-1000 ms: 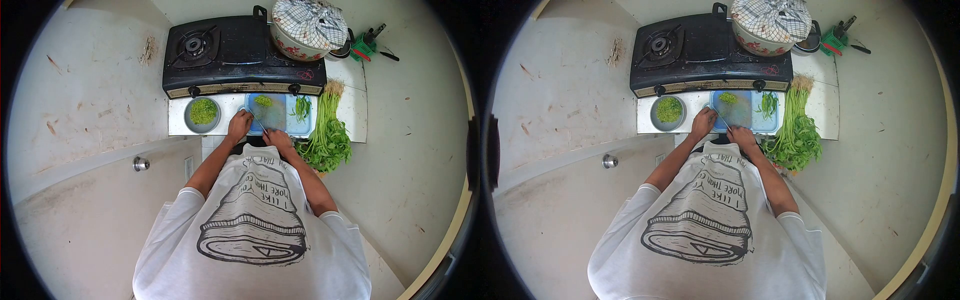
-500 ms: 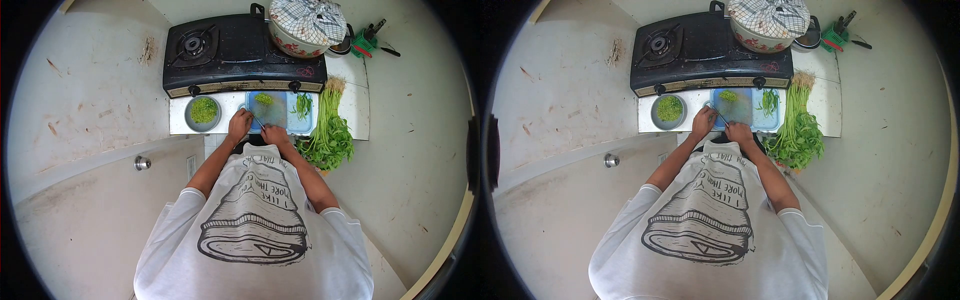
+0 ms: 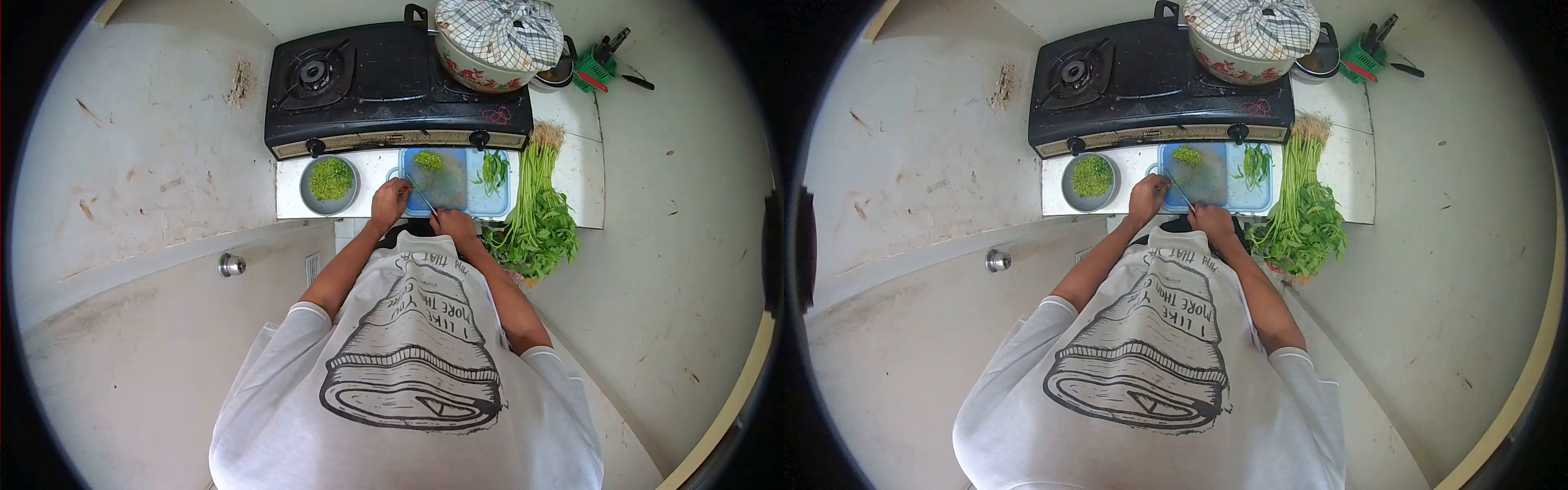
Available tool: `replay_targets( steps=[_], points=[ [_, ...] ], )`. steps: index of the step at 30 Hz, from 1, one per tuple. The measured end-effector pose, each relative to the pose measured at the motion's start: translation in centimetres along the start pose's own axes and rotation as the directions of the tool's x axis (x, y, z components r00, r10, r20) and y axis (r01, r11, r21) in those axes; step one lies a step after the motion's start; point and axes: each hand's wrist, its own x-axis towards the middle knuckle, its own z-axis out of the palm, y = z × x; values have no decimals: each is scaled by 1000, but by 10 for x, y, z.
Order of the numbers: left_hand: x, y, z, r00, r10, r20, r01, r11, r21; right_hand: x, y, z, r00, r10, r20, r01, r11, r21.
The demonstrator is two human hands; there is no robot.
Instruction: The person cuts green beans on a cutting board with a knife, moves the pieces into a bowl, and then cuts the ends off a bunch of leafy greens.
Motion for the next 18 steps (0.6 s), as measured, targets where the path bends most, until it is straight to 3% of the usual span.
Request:
replay_targets(
  steps=[3, 12, 15, 18],
  points=[
    [3, 0, 0, 1000, -25, 1, 25, 999, -29, 2, -2, -1, 996, 57, 69, -52, 997, -63],
    [0, -2, -4, 998, 35, 45, -38, 998, 53, -2, 1, 5, 997, -55, -46, 53, 998, -40],
    [-1, 1, -6, 998, 50, 47, -54, 995, 82, 1, -8, -7, 995, 18, 95, -14, 999, -42],
    [-2, 0, -6, 994, 106, 21, -107, 989, 97, 13, -10, 0, 997, 32, 66, -30, 999, -45]
  ],
)
